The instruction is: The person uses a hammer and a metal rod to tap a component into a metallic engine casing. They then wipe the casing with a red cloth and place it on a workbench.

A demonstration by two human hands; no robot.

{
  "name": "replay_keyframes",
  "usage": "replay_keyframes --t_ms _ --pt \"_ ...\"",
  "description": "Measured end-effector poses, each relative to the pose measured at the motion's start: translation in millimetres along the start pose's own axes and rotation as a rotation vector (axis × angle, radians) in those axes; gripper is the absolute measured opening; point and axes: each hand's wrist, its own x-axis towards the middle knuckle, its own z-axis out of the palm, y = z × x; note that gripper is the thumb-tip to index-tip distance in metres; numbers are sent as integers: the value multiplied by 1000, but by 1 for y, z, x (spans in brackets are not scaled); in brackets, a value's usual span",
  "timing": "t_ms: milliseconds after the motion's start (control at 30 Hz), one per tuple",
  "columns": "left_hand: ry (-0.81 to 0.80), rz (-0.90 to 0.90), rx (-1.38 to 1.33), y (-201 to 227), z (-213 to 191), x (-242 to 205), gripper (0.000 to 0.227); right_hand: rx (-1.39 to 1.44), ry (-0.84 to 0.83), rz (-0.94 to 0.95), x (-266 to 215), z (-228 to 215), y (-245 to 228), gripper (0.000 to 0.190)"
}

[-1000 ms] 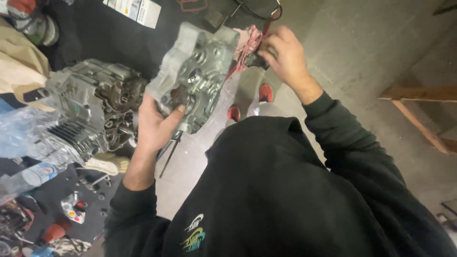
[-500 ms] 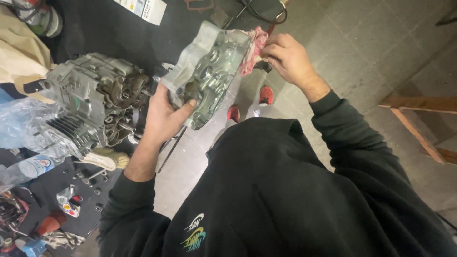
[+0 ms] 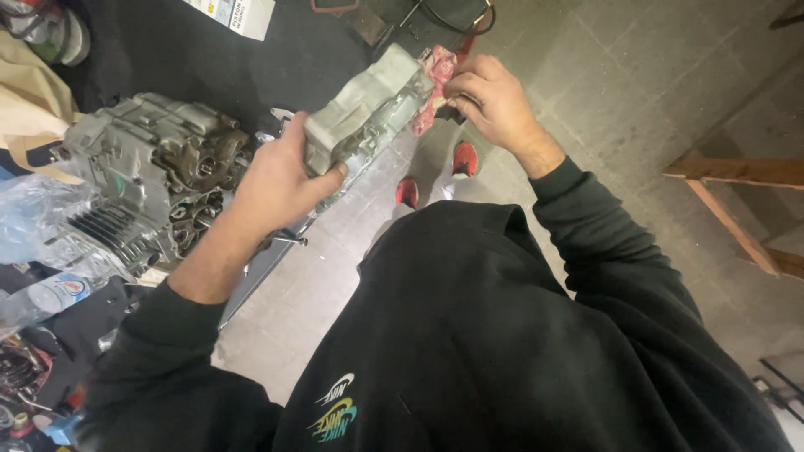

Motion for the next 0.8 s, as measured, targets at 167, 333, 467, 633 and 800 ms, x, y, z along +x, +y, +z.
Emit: replay_keyframes --t_ms 167,333,467,633,800 --pt "9 89 60 7 -3 5 79 103 25 0 9 -6 -10 28" --pt "-87 21 96 19 -9 9 79 44 15 -60 31 -3 -17 51" --pt "-99 40 193 25 -15 13 75 -110 -87 -71 43 -1 -9 57" --pt "-182 109 196 20 -21 20 80 -50 -178 -24 49 -7 -10 60" --pt "-101 104 -150 -2 -19 21 63 80 -152 35 41 -8 -15 59"
